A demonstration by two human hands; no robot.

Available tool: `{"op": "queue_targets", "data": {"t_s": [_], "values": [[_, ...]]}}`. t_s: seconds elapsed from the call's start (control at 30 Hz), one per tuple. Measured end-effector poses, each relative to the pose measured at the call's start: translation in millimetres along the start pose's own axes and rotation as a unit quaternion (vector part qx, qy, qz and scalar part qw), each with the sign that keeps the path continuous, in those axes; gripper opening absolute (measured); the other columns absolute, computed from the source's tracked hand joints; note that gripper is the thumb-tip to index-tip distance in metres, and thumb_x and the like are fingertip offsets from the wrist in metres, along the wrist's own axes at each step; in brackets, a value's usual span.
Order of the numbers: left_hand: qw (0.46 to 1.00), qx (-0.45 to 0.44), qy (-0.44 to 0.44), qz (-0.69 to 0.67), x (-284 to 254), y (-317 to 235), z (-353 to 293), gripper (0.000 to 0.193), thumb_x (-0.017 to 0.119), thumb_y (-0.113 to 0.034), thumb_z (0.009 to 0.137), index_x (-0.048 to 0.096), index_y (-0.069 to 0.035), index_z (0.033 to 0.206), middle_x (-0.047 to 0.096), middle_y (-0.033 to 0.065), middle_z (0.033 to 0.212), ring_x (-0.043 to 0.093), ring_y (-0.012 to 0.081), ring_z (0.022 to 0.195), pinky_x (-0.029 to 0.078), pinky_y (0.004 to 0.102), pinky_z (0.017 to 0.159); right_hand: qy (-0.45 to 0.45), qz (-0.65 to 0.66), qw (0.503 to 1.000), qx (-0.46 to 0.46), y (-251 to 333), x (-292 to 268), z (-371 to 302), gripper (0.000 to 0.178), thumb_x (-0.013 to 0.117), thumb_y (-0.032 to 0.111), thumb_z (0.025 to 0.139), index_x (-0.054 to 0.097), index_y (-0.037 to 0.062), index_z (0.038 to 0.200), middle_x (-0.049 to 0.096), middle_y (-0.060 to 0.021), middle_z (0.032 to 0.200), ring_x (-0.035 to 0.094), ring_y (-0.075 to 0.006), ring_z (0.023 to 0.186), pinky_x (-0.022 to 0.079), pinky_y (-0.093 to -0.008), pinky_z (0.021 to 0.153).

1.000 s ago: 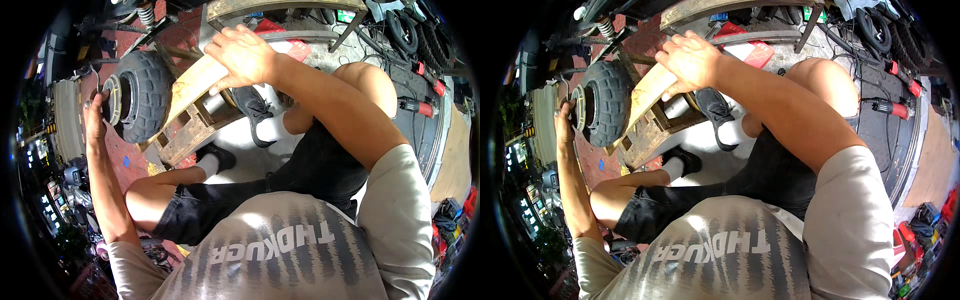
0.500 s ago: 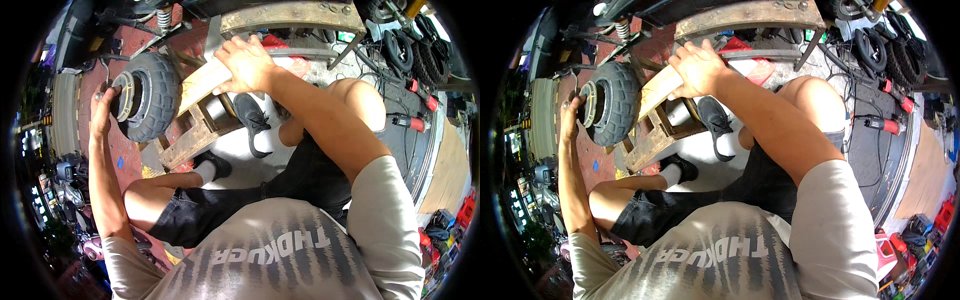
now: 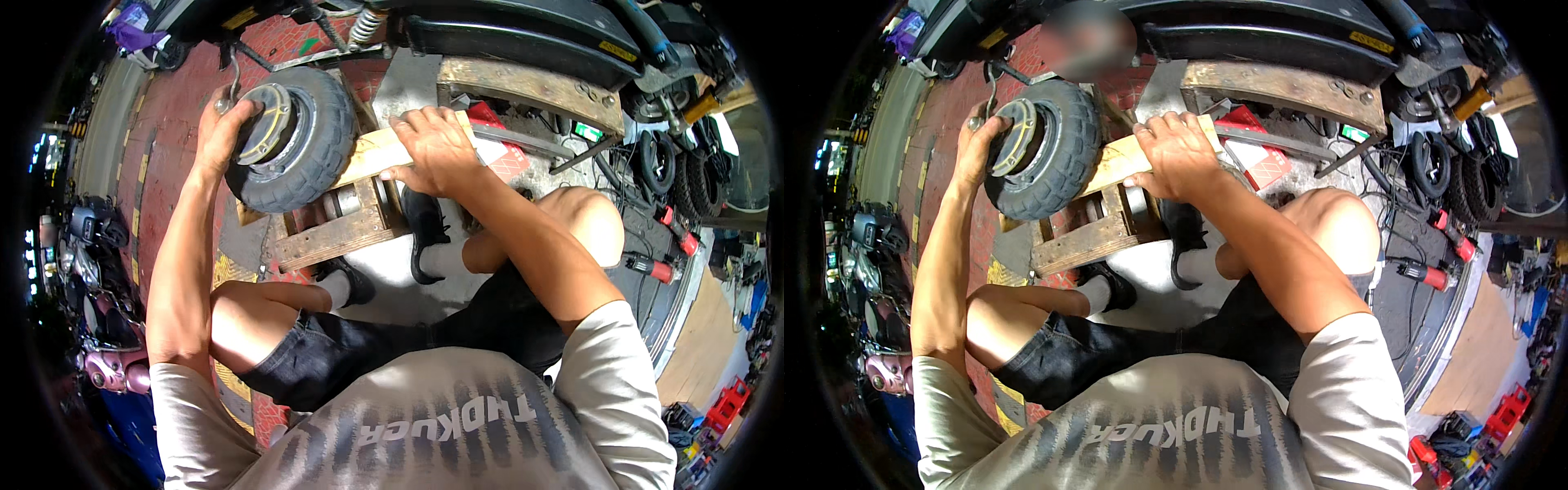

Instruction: The person removes a tire from a hub motor by hand using tire irons and a wood block while sitting on a stool.

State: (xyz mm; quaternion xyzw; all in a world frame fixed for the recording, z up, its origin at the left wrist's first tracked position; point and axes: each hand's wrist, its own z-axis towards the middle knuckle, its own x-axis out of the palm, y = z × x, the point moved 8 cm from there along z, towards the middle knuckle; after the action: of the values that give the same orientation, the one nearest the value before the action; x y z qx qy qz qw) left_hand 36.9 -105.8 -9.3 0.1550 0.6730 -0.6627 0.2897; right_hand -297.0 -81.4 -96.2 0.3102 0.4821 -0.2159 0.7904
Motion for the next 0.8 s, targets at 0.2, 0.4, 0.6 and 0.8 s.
{"op": "queue_targets", "data": {"t_s": [0.2, 0.4, 0.6, 0.8], "values": [[0.999, -0.013, 0.032, -0.012, 6.3, -0.3, 7.6, 0.067, 0.071, -0.034, 0.089, 0.054, 0.008, 0.140, 0.067, 0.0081, 0.109, 0.063, 0.0160, 0.100, 0.051, 0.0308, 0.094, 0.026, 0.002, 1.000, 0.008, -16.7, 8.8, 18.1, 0.089, 0.081, 0.063, 0.080, 0.064, 0.0021, 0.142, 0.064, -0.0172, 0.135, 0.055, -0.0385, 0.132, 0.035, -0.0538, 0.120], [0.997, -0.049, -0.053, 0.019, -1.8, 12.1, 6.1, 0.052, 0.076, -0.039, 0.082, 0.067, -0.001, 0.116, 0.073, 0.0136, 0.105, 0.068, 0.0231, 0.096, 0.052, 0.0363, 0.089, -0.018, -0.011, 1.000, -0.008, -4.2, 6.2, 17.9, 0.095, 0.078, 0.069, 0.077, 0.063, 0.0007, 0.142, 0.065, -0.0187, 0.125, 0.057, -0.0398, 0.122, 0.039, -0.0526, 0.112], [0.991, -0.066, -0.084, 0.075, -1.9, -0.6, 0.6, 0.061, 0.077, -0.043, 0.080, 0.067, -0.001, 0.123, 0.075, 0.0230, 0.113, 0.072, 0.0328, 0.107, 0.053, 0.0422, 0.096, 0.002, -0.001, 1.000, 0.001, -2.9, 2.9, 20.6, 0.092, 0.081, 0.064, 0.076, 0.066, -0.0013, 0.138, 0.066, -0.0173, 0.121, 0.058, -0.0375, 0.118, 0.039, -0.0519, 0.110], [0.991, -0.078, -0.083, 0.064, -0.6, -7.1, -0.6, 0.067, 0.079, -0.043, 0.080, 0.063, 0.001, 0.128, 0.074, 0.0245, 0.117, 0.071, 0.0338, 0.110, 0.053, 0.0423, 0.098, -0.023, -0.008, 1.000, 0.010, 4.4, 4.1, 15.8, 0.088, 0.081, 0.063, 0.077, 0.066, 0.0003, 0.137, 0.067, -0.0161, 0.123, 0.057, -0.0361, 0.122, 0.037, -0.0540, 0.113]]}}
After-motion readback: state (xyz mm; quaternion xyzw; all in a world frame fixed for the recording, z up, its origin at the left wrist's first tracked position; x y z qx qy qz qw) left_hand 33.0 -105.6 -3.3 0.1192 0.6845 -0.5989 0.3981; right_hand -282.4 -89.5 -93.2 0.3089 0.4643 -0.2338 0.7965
